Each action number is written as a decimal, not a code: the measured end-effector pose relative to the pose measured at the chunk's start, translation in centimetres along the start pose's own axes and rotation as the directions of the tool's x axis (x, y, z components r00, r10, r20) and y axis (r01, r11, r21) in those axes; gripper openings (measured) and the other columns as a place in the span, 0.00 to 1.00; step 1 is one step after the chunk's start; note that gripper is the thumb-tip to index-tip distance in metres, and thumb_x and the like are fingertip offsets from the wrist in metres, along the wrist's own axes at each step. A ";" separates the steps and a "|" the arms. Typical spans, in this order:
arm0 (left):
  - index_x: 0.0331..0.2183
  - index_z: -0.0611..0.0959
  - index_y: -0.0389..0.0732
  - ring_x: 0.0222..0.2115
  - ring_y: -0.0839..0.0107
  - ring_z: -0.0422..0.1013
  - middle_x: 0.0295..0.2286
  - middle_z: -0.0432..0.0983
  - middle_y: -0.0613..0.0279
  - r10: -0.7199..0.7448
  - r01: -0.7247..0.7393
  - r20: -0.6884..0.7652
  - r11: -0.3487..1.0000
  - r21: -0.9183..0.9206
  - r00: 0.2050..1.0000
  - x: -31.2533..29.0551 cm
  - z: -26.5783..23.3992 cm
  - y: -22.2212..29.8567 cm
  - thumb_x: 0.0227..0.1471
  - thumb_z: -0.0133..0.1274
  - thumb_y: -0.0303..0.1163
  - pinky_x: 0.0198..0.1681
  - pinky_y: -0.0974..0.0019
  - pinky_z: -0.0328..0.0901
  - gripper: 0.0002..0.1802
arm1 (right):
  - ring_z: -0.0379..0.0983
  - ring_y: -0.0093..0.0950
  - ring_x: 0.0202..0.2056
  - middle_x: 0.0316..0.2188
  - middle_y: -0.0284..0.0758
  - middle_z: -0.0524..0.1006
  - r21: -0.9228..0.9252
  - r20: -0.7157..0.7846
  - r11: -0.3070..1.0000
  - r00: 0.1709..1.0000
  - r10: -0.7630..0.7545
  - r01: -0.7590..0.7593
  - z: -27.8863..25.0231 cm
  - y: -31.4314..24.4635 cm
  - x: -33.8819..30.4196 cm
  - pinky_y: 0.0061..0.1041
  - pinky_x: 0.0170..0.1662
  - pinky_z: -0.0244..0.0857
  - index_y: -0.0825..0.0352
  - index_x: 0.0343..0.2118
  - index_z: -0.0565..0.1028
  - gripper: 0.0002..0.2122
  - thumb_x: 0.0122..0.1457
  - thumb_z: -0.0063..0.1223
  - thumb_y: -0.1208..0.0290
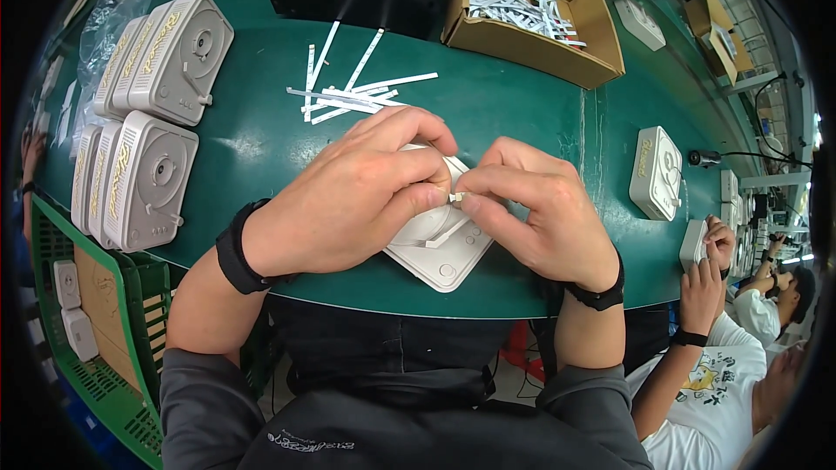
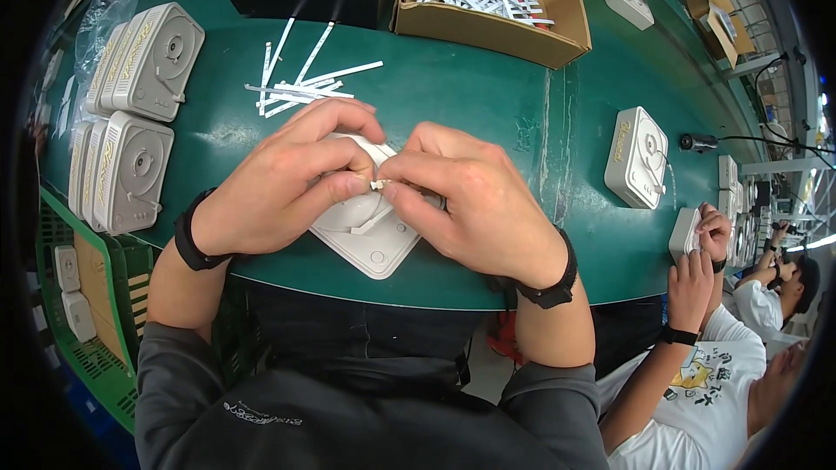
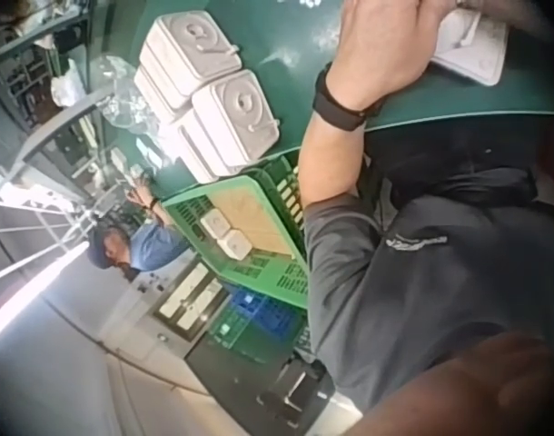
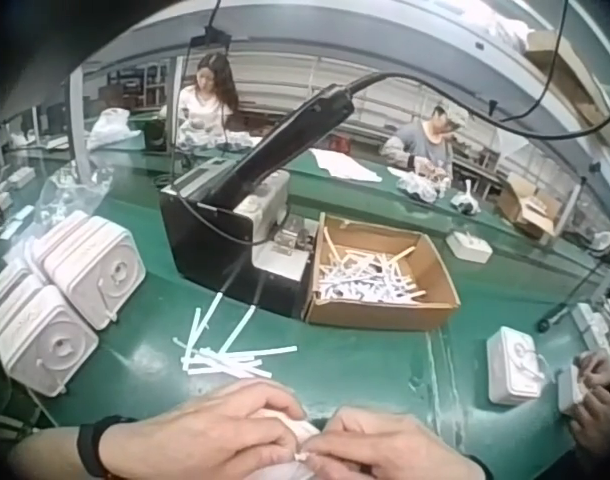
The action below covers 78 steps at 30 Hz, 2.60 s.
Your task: The person moves a white plastic housing from a green crate to the table, picks up a white strip, and presses it into the housing by hand. They then place the housing aside on the table and repeat the process with another housing and strip.
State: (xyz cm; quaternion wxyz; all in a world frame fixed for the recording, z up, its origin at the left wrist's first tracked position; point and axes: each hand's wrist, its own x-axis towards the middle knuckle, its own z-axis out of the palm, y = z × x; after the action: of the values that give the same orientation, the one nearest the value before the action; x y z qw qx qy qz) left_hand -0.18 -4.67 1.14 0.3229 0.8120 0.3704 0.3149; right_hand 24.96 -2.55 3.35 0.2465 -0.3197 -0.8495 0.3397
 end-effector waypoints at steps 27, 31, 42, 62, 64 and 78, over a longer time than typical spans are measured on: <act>0.34 0.82 0.36 0.51 0.57 0.73 0.44 0.77 0.58 0.000 -0.003 -0.014 0.986 -0.169 1.000 0.4 -0.2 -1.0 0.63 0.57 0.27 0.56 0.57 0.68 0.05 | 0.76 0.30 0.32 0.32 0.37 0.78 0.022 -0.046 1.000 0.999 -0.010 0.011 1.2 0.5 0.3 0.28 0.34 0.68 0.72 0.41 0.84 0.06 0.62 0.64 0.78; 0.34 0.82 0.36 0.51 0.57 0.72 0.43 0.77 0.58 0.014 -0.014 -0.003 0.989 -0.149 1.000 0.4 -0.2 -1.1 0.63 0.58 0.27 0.56 0.57 0.68 0.05 | 0.76 0.30 0.33 0.32 0.37 0.78 0.060 -0.037 0.998 0.999 -0.025 0.027 1.4 0.7 0.2 0.28 0.35 0.68 0.72 0.42 0.84 0.06 0.62 0.64 0.79; 0.34 0.82 0.36 0.53 0.55 0.73 0.43 0.77 0.59 -0.125 0.123 0.003 0.973 -0.196 0.992 0.2 -0.3 -0.6 0.63 0.59 0.25 0.58 0.57 0.68 0.04 | 0.75 0.30 0.33 0.32 0.37 0.78 0.082 -0.060 0.996 0.998 0.023 -0.018 1.5 0.2 0.3 0.27 0.34 0.67 0.73 0.41 0.84 0.06 0.62 0.64 0.80; 0.34 0.84 0.36 0.51 0.58 0.75 0.42 0.78 0.59 -0.136 0.130 -0.012 0.964 -0.232 0.991 0.8 -0.8 -1.0 0.59 0.63 0.25 0.56 0.58 0.69 0.04 | 0.76 0.32 0.35 0.35 0.38 0.78 0.033 -0.050 0.999 0.999 -0.012 0.013 1.2 1.0 0.8 0.28 0.37 0.69 0.71 0.44 0.83 0.09 0.61 0.65 0.79; 0.34 0.85 0.36 0.50 0.58 0.76 0.42 0.79 0.59 -0.135 0.120 -0.050 0.965 -0.231 0.990 0.8 -1.4 -1.0 0.59 0.64 0.26 0.55 0.59 0.69 0.05 | 0.78 0.36 0.39 0.40 0.41 0.79 -0.050 -0.039 0.999 0.999 -0.019 0.017 0.9 0.5 0.4 0.32 0.41 0.73 0.70 0.50 0.81 0.16 0.59 0.69 0.76; 0.33 0.87 0.35 0.39 0.62 0.80 0.36 0.84 0.57 -0.057 0.062 -0.467 0.998 -0.005 0.882 0.7 -2.3 -1.9 0.56 0.68 0.27 0.46 0.63 0.72 0.06 | 0.75 0.52 0.56 0.58 0.49 0.73 -0.434 -0.206 0.875 0.969 0.137 -0.216 3.8 -5.0 -4.1 0.43 0.57 0.73 0.69 0.64 0.68 0.44 0.43 0.79 0.61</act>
State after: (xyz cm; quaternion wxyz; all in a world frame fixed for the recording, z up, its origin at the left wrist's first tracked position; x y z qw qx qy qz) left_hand -2.30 -2.40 1.26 0.2295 0.7024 0.4634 0.4891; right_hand 23.44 -9.84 3.75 0.2042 -0.4722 -0.8484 0.1251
